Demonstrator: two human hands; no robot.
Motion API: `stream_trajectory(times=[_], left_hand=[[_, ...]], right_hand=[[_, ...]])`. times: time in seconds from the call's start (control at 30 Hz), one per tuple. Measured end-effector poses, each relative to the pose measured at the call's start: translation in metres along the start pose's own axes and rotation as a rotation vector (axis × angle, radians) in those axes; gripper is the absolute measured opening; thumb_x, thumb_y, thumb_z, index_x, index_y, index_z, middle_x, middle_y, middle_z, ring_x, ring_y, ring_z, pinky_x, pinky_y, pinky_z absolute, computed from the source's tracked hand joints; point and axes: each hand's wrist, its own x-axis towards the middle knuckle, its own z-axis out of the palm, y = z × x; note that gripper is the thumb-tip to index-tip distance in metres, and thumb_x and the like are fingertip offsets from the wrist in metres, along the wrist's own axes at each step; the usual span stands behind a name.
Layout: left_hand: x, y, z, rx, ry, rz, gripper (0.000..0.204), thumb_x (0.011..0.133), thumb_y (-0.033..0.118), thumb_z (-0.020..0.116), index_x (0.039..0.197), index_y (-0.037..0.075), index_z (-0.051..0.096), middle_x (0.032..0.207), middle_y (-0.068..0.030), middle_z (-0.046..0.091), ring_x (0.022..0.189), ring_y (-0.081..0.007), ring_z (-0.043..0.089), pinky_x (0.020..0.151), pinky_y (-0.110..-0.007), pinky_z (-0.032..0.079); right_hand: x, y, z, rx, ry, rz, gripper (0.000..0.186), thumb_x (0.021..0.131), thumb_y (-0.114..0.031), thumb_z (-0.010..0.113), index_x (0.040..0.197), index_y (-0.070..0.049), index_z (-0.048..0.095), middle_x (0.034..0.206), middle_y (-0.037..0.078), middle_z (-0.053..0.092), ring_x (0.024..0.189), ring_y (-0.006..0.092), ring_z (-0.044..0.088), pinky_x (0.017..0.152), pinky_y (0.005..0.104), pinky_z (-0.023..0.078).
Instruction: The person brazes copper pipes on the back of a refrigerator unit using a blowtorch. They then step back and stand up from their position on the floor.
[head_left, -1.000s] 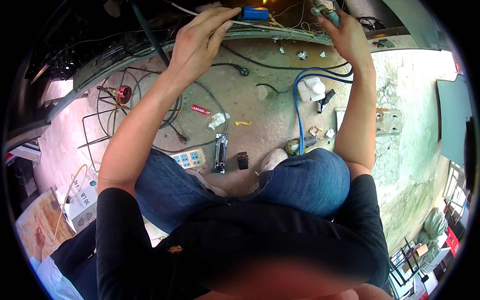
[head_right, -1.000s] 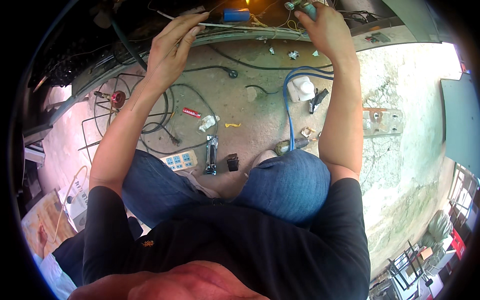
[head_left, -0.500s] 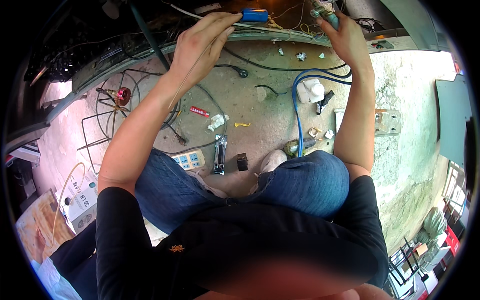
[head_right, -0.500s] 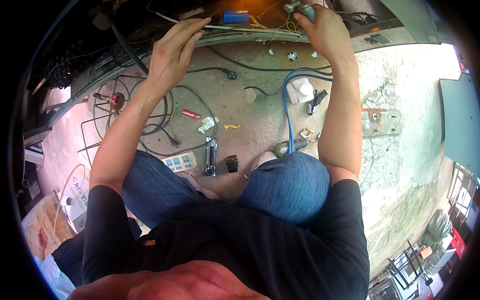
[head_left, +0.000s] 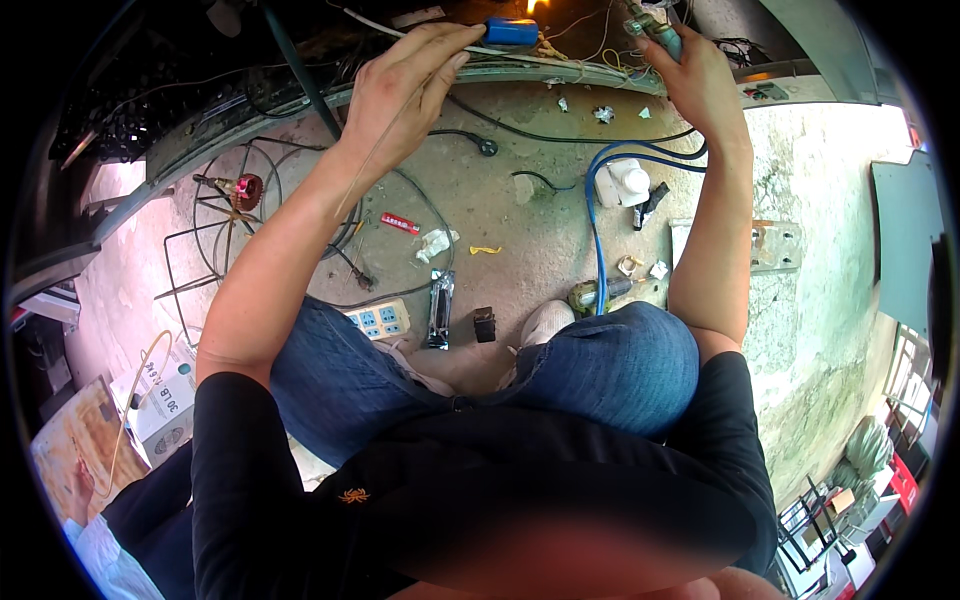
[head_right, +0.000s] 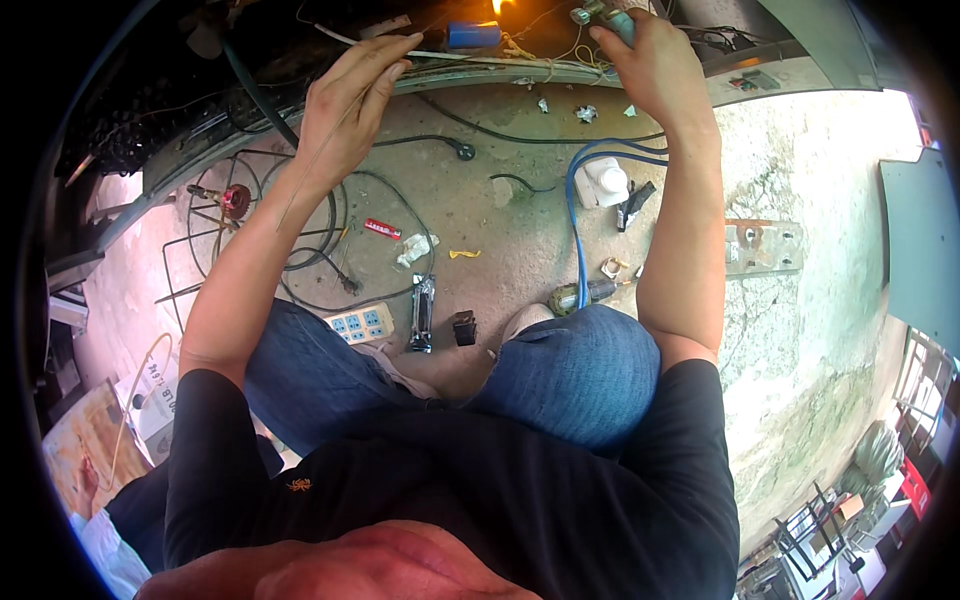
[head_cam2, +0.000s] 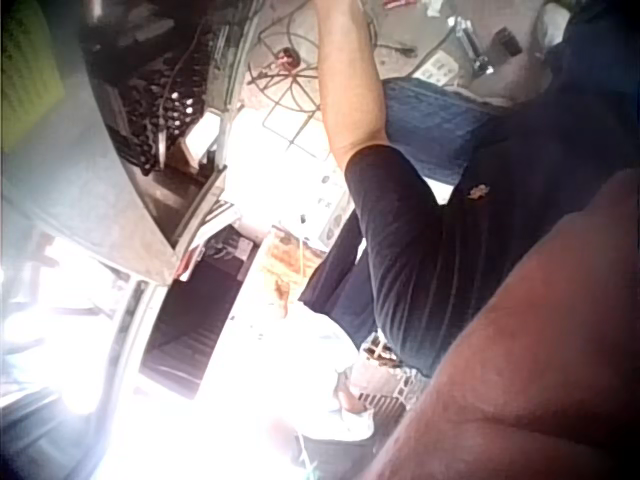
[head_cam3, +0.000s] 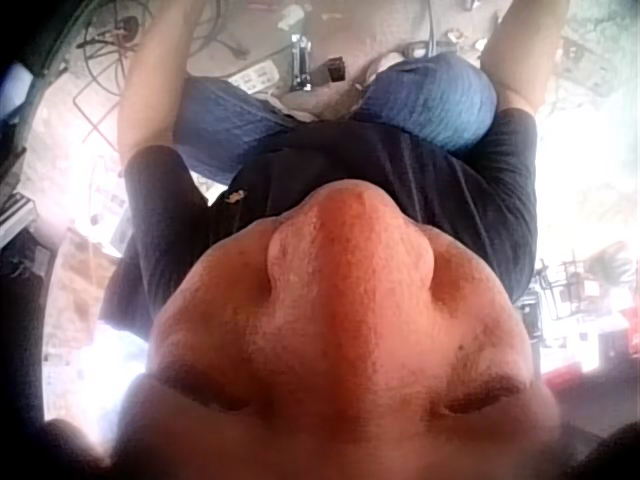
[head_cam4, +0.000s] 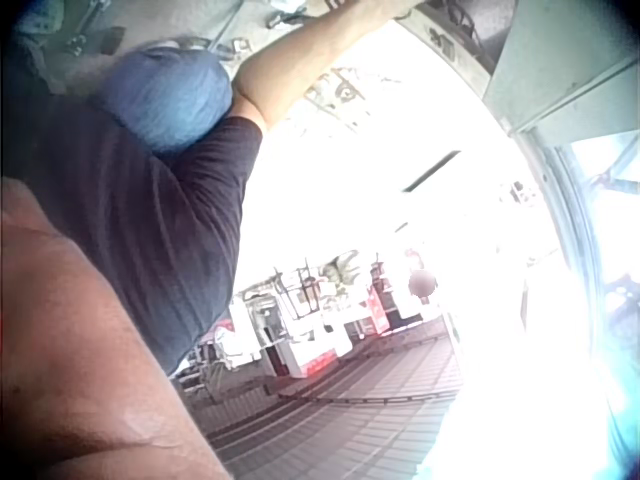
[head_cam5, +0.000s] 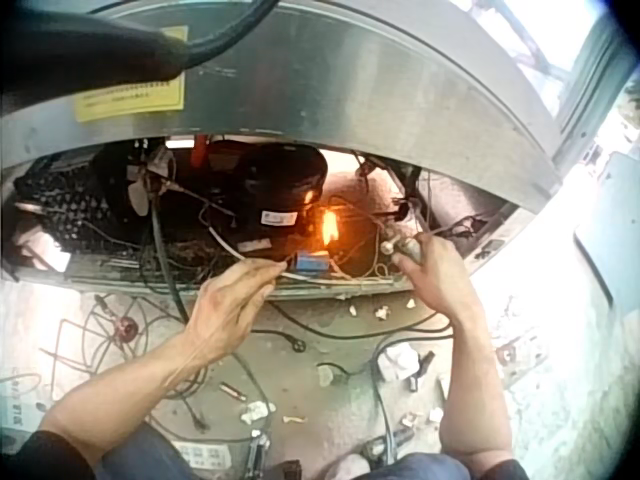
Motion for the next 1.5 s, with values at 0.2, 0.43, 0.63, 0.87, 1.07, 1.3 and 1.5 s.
stream_trajectory(times=[0.2, 0.43, 0.63, 0.87, 1.07, 1.3, 1.5], left_hand=[[0.005, -0.002, 0.007, -0.041, 0.01, -0.02, 0.029, 0.101, 0.008, 0.061, 0.13, 0.006, 0.068, 0.124, -0.0139, 0.068, 0.116, -0.0277, 0.066, 0.096, -0.034, 0.053], [0.007, -0.007, 0.014, -0.014, 0.009, -0.007, 0.029, 0.101, 0.011, 0.061, 0.129, 0.007, 0.068, 0.124, -0.0124, 0.068, 0.121, -0.0287, 0.064, 0.098, -0.036, 0.052], [0.008, -0.015, 0.023, 0.056, 0.053, 0.068, 0.034, 0.094, 0.01, 0.066, 0.128, 0.014, 0.068, 0.117, -0.0074, 0.068, 0.098, -0.0308, 0.07, 0.081, -0.039, 0.057], [0.005, -0.014, 0.022, 0.097, -0.02, 0.053, 0.029, 0.098, 0.01, 0.063, 0.127, 0.011, 0.068, 0.121, -0.0104, 0.068, 0.11, -0.0317, 0.067, 0.089, -0.038, 0.056], [0.005, -0.017, 0.021, 0.115, -0.001, 0.086, 0.029, 0.097, 0.009, 0.064, 0.126, 0.01, 0.069, 0.12, -0.0095, 0.069, 0.103, -0.0309, 0.07, 0.083, -0.037, 0.057], [-0.006, -0.005, -0.006, 0.085, -0.013, 0.084, 0.029, 0.098, 0.007, 0.063, 0.126, 0.008, 0.069, 0.121, -0.0103, 0.069, 0.102, -0.0294, 0.07, 0.084, -0.036, 0.057], [-0.005, -0.005, -0.007, 0.057, -0.016, 0.097, 0.029, 0.098, 0.006, 0.062, 0.126, 0.007, 0.068, 0.122, -0.0106, 0.068, 0.103, -0.0293, 0.07, 0.084, -0.036, 0.057]], right_hand=[[0.0, 0.002, 0.0, -0.015, 0.01, -0.009, 0.056, 0.096, -0.045, 0.066, 0.114, 0.008, 0.067, 0.089, 0.027, 0.071, 0.088, 0.0438, 0.07, 0.078, 0.0459, 0.053], [-0.003, 0.002, 0.0, 0.005, 0.034, 0.001, 0.048, 0.095, -0.041, 0.066, 0.109, 0.005, 0.069, 0.084, 0.027, 0.07, 0.086, 0.0444, 0.069, 0.076, 0.0483, 0.053], [-0.004, -0.004, -0.002, 0.059, 0.019, 0.054, 0.046, 0.093, -0.04, 0.067, 0.105, 0.005, 0.07, 0.081, 0.027, 0.07, 0.084, 0.0452, 0.069, 0.075, 0.0491, 0.053], [-0.005, 0.005, 0.002, 0.028, 0.081, -0.02, 0.046, 0.094, -0.04, 0.067, 0.103, 0.005, 0.069, 0.078, 0.027, 0.069, 0.082, 0.0456, 0.069, 0.072, 0.0489, 0.053], [-0.005, -0.001, -0.001, 0.06, 0.018, 0.059, 0.047, 0.094, -0.039, 0.067, 0.103, 0.007, 0.069, 0.078, 0.026, 0.069, 0.082, 0.045, 0.069, 0.073, 0.0483, 0.053], [-0.006, 0.007, -0.004, 0.059, 0.014, 0.053, 0.048, 0.095, -0.04, 0.068, 0.111, 0.005, 0.068, 0.084, 0.023, 0.07, 0.077, 0.0345, 0.069, 0.073, 0.0426, 0.052], [-0.002, 0.008, -0.004, 0.066, 0.013, 0.055, 0.048, 0.095, -0.039, 0.068, 0.111, 0.007, 0.068, 0.085, 0.023, 0.071, 0.079, 0.0351, 0.07, 0.076, 0.0429, 0.052]])
